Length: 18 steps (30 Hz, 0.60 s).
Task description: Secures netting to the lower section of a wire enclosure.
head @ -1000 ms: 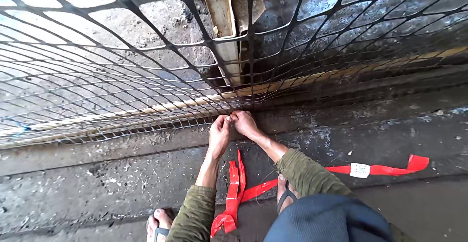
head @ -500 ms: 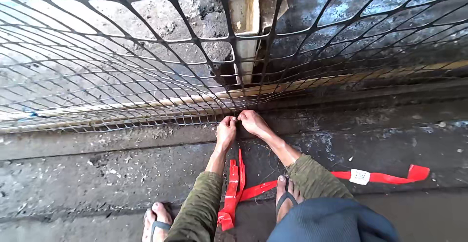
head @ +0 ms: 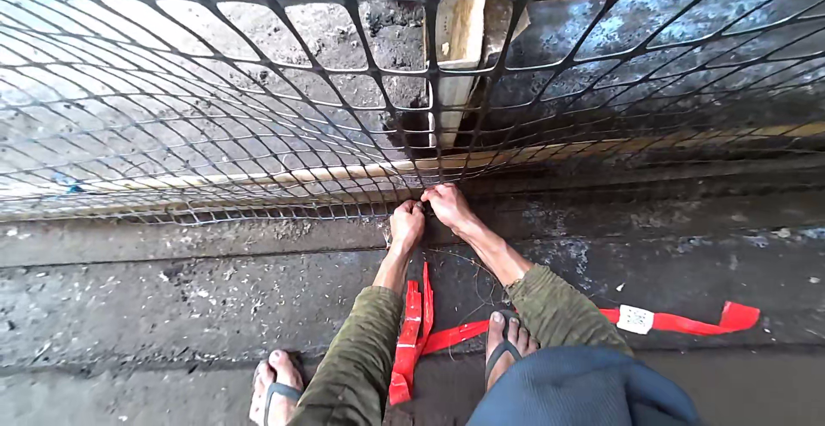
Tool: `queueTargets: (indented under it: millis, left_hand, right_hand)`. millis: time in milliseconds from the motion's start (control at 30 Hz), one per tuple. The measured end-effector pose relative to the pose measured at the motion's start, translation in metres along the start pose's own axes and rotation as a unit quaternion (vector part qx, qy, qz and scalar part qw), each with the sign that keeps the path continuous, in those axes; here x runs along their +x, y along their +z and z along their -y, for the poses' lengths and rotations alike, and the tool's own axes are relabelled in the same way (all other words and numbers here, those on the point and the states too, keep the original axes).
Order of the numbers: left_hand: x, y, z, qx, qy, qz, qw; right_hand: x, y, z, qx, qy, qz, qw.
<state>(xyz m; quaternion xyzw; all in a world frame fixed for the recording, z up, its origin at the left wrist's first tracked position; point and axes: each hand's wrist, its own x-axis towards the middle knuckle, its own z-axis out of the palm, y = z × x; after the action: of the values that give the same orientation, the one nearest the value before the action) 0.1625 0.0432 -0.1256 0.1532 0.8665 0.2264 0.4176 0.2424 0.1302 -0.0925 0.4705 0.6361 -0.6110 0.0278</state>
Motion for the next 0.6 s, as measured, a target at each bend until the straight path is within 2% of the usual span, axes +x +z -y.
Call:
queueTargets:
  millis: [600]
  left_hand:
    - [0.002, -0.001, -0.005, 0.003, -0.022, 0.011, 1.000]
  right_hand:
    - [-0.003, 0.009, -0.013, 0.070, -0.080, -0.045, 0.993]
